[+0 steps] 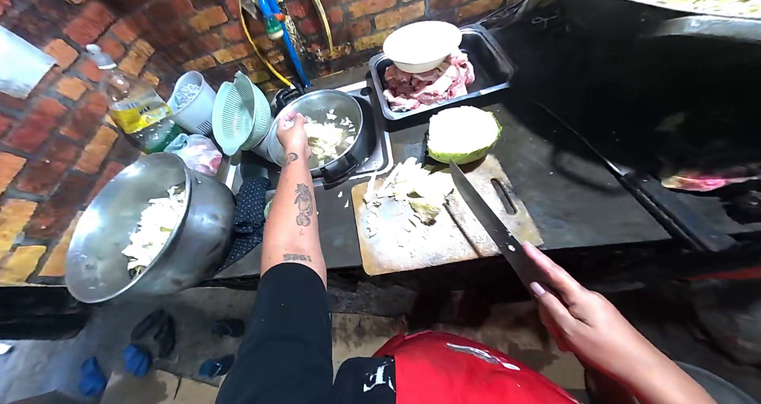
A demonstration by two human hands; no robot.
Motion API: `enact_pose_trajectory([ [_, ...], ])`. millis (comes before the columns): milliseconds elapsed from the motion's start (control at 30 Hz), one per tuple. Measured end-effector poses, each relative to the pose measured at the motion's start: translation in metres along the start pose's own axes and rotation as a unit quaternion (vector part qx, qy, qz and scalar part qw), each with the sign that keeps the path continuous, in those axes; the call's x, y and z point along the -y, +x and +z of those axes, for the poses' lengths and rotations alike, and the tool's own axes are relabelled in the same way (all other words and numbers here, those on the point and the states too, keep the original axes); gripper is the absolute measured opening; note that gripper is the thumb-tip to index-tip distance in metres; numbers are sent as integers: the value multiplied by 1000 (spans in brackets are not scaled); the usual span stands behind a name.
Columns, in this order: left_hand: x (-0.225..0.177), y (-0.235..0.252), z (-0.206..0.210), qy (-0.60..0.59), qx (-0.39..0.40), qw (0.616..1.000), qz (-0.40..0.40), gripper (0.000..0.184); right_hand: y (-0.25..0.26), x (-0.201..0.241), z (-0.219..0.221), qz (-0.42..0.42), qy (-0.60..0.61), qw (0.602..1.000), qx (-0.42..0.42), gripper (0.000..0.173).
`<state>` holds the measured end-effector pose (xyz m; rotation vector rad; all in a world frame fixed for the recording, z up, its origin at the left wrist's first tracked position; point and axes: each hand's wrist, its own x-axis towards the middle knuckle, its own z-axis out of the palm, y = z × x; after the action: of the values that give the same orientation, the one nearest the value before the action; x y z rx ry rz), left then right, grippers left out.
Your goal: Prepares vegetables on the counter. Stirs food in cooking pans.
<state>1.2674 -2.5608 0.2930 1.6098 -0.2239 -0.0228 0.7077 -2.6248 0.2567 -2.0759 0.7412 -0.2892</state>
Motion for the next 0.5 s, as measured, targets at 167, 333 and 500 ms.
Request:
enact_pose_trajectory([
  [167, -4, -3, -1, -31, -67, 996, 58, 24, 17, 8, 7, -32, -29, 999, 5, 59],
  [333, -9, -83, 6, -98, 18, 993, 63, 23, 24, 15, 17, -46, -17, 998, 36, 58],
  [500, 12, -215, 9, 2, 95, 986, 140, 25, 25, 23, 30, -49, -11, 995, 87, 57],
])
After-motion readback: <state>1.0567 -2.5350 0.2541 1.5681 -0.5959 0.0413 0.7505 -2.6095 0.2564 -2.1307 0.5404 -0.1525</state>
